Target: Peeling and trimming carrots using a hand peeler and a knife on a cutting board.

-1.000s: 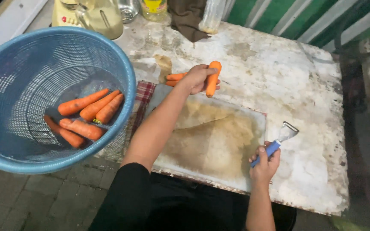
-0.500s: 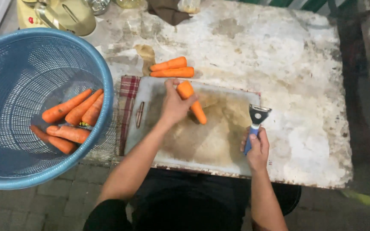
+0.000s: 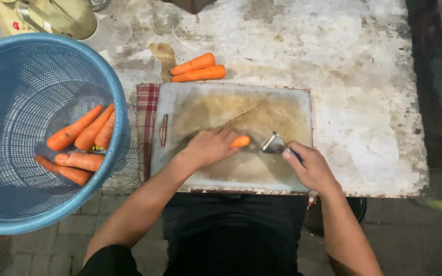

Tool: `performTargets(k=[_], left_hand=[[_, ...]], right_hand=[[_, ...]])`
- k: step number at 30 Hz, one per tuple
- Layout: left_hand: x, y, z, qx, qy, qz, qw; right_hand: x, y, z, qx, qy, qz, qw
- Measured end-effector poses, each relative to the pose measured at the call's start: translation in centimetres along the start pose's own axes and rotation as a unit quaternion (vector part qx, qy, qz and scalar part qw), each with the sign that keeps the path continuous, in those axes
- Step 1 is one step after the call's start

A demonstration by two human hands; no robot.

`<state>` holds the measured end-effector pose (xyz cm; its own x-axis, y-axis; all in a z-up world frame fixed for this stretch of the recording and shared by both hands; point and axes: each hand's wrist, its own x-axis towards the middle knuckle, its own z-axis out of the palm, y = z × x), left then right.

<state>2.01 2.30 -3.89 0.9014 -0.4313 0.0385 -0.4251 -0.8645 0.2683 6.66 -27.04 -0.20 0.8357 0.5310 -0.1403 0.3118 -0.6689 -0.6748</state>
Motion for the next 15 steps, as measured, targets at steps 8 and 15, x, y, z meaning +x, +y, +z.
performTargets(k=[8, 15], left_hand=[[-1.2, 3.5, -6.3, -0.370, -0.144, -0.112, 0.911], [-1.7, 3.5, -4.7, -0.371, -0.157, -0.106, 0.909]], right_hand=[[0.2, -2.6, -2.2, -0.226, 0.010, -0.109, 0.968], [2.7, -6.2, -3.8, -0.272, -0.045, -0.177, 0.945]])
